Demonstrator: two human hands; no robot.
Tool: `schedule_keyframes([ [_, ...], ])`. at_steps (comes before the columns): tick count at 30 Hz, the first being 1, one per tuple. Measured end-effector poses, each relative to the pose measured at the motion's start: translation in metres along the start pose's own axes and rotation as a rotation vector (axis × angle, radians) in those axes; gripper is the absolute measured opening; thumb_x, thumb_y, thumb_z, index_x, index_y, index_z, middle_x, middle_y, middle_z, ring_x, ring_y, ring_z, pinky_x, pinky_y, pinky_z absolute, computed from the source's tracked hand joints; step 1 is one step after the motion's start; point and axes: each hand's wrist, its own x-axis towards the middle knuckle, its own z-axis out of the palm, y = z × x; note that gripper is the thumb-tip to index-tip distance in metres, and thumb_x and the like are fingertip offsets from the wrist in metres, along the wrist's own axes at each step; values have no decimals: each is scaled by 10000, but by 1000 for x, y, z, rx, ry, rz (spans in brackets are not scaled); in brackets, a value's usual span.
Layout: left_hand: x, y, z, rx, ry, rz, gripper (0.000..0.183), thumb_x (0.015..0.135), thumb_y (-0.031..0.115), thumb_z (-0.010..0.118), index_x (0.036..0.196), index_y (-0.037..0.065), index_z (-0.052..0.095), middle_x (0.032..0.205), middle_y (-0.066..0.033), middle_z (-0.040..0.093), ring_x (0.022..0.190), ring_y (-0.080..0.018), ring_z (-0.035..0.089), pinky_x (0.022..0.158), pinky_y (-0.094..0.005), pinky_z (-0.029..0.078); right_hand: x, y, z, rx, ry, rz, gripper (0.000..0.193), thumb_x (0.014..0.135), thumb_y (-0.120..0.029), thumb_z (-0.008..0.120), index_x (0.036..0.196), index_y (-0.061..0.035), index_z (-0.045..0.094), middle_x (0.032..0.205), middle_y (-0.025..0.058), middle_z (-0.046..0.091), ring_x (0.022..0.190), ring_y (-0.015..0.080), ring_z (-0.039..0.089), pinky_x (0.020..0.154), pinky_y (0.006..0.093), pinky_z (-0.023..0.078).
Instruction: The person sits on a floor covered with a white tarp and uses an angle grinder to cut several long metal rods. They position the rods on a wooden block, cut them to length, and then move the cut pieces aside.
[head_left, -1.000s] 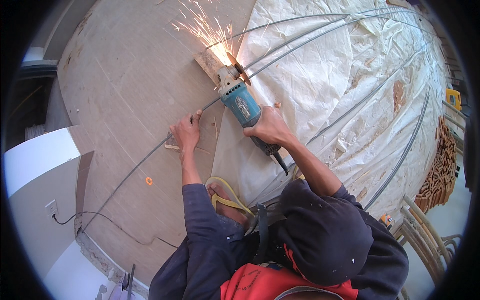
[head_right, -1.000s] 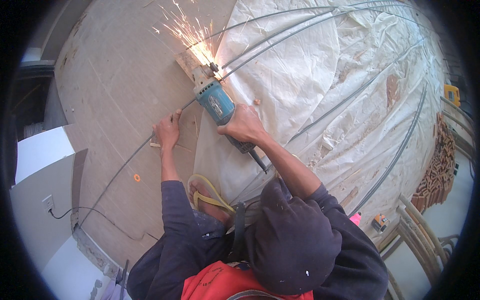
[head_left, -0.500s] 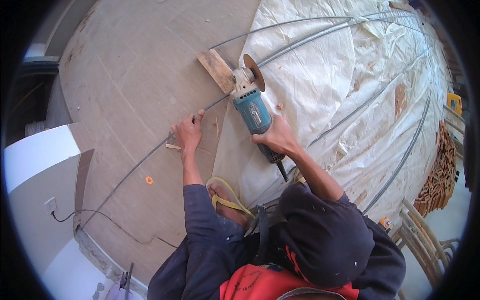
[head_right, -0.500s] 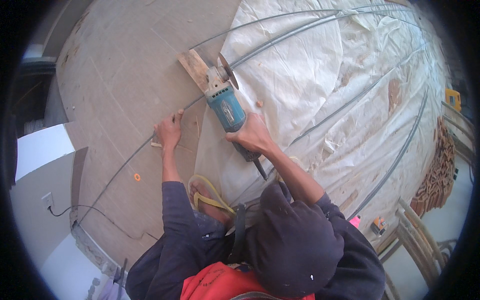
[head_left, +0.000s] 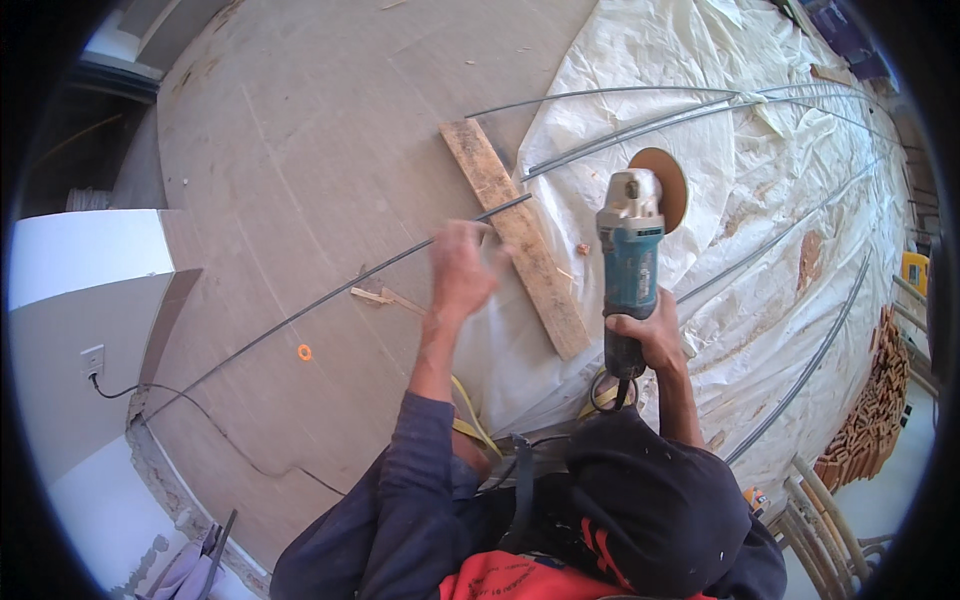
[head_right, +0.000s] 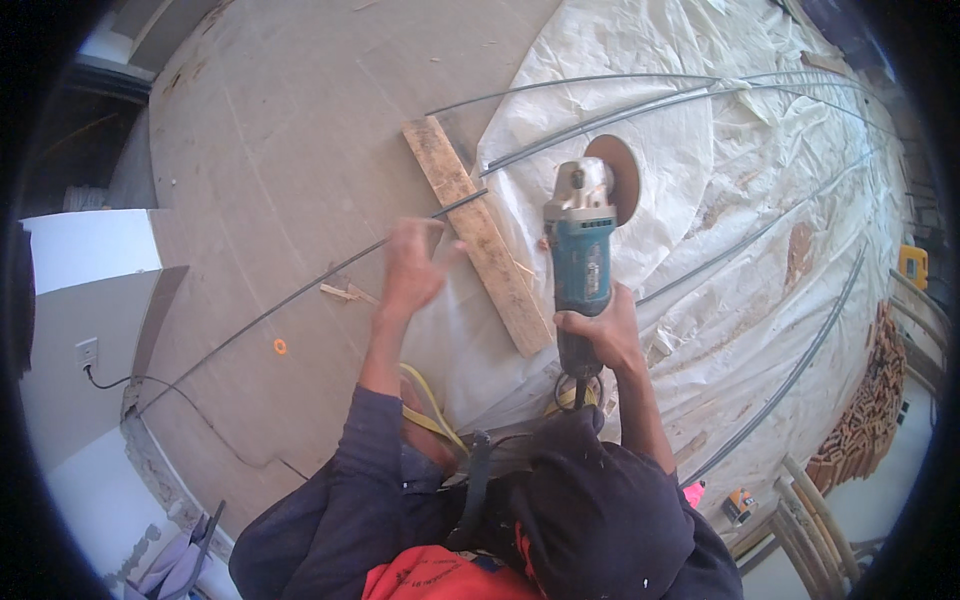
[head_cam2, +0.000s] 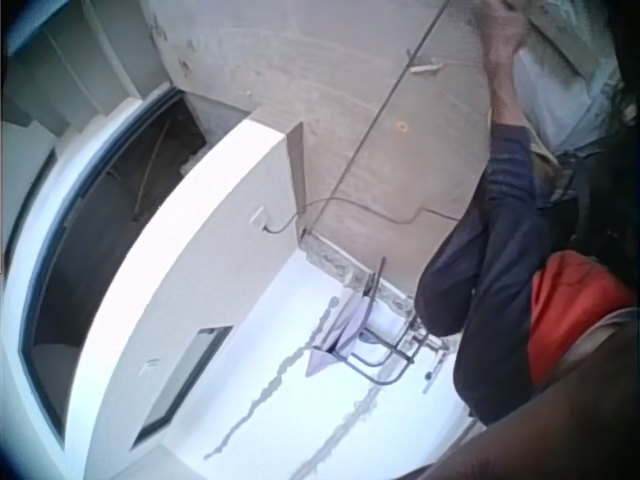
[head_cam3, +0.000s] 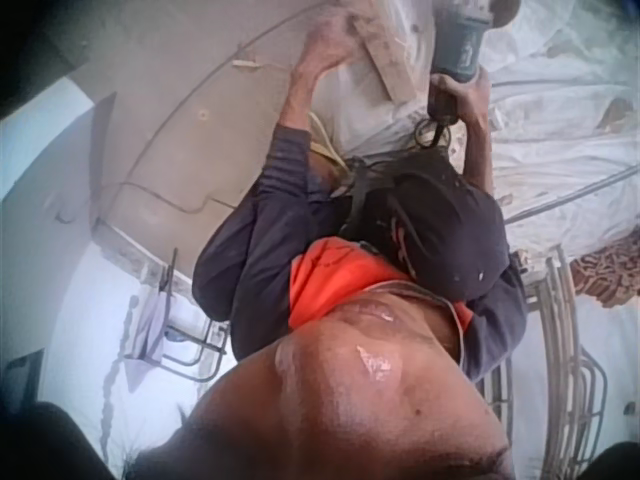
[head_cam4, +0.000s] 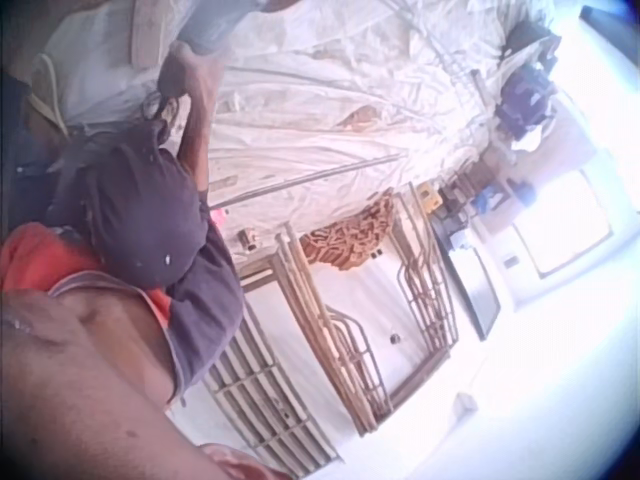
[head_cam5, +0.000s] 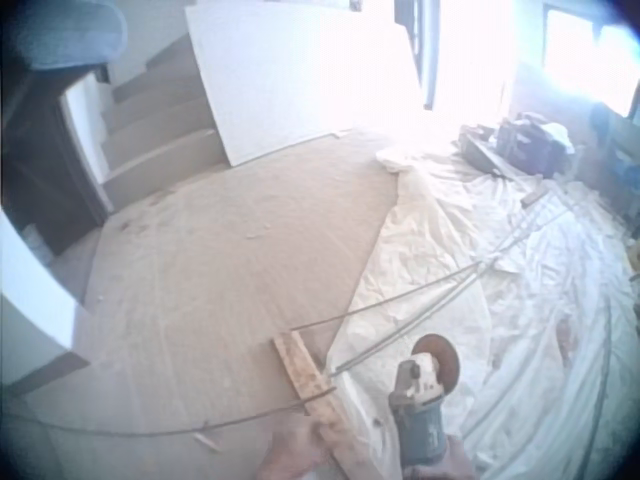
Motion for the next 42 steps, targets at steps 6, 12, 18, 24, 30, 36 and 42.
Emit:
schedule_keyframes([
  [6,-50,115,50,-1092,-921,75,708,772,341,800,1310,-5,495,1196,-152,600,1115,-274,583,964,-400,457,1,-17,-21,247,-49,-169,594,561,-289,800,1018,44,616,909,98,667,781,183,640,740,316,518],
  [12,-56,156,57,-1312,-664,19,723,656,85,830,1284,0,482,1110,-81,610,1013,-178,594,881,-310,491,-1,-25,-35,234,-108,-251,686,581,-331,795,1112,48,583,1004,104,646,895,185,623,825,318,493],
  [18,-63,162,69,-935,-236,-82,712,623,81,831,1228,-17,468,1059,-112,625,975,-187,616,849,-332,502,0,2,-34,478,-53,-281,746,886,-559,565,1304,54,489,1255,127,567,1169,196,514,1023,333,369],
  [24,-65,164,82,-689,54,26,716,627,169,856,1205,-13,474,1050,-213,632,973,-362,652,820,-413,519,8,-1,-10,857,101,-10,820,955,-670,306,1386,19,413,1339,155,537,1229,266,508,1092,404,337],
  [30,-67,166,95,-582,126,96,720,654,202,871,1204,-28,466,1049,-190,639,954,-316,664,812,-384,519,8,-11,-13,937,261,-46,727,944,-640,417,1326,-23,466,1213,118,595,1095,234,581,976,394,454],
  [36,-65,169,96,-551,157,117,698,675,212,856,1201,-24,462,1045,-194,635,943,-340,663,793,-400,519,14,0,-15,910,201,-162,647,977,-567,424,1325,-23,459,1186,113,601,1067,224,595,944,398,475],
  [42,-64,171,98,-524,212,133,669,664,197,848,1177,-9,471,1008,-181,619,907,-358,649,766,-415,517,10,-11,-14,843,293,-133,628,961,-510,504,1311,10,459,1186,120,572,1082,209,564,969,353,430],
])
